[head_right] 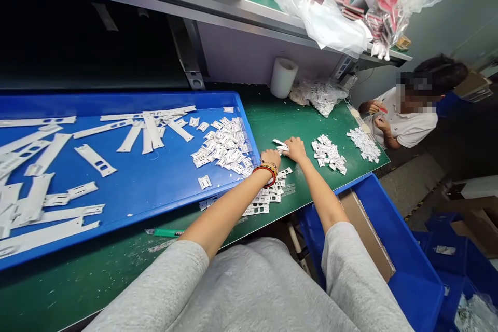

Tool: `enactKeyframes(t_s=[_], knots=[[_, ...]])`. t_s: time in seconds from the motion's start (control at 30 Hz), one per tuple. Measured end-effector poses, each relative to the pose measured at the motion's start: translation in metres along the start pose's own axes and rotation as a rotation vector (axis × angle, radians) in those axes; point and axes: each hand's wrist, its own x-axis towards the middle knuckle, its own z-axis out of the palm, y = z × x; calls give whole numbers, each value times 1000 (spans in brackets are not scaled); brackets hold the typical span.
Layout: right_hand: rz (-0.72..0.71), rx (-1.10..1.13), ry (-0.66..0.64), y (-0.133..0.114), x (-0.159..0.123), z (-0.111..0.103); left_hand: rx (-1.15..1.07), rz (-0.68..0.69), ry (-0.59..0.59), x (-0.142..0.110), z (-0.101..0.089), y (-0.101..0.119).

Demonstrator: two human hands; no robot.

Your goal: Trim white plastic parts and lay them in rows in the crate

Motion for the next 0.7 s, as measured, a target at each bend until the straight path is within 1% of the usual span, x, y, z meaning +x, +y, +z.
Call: enactKeyframes(t_s=[0.13, 0.3, 0.37, 0.43, 0.53, 0.63, 0.7], knots=[[-1, 66, 38, 6, -7, 0, -32, 7, 27, -5, -6, -1], [100, 274, 92, 30, -12, -13, -114, 30, 73, -12, -19, -1], [153, 397, 154, 37, -15, -20, -172, 51, 75, -14, -25, -2], [211, 529, 242, 38, -20, -26, -247, 92, 70, -15, -32, -3], [272, 733, 362, 22, -30, -27, -388, 185, 48, -19, -41, -6], [264, 938, 423, -10, -41, -20, -547, 282, 28, -30, -46, -8], [242, 1054, 447, -32, -51, -18, -659, 334, 26, -43, -46, -11]])
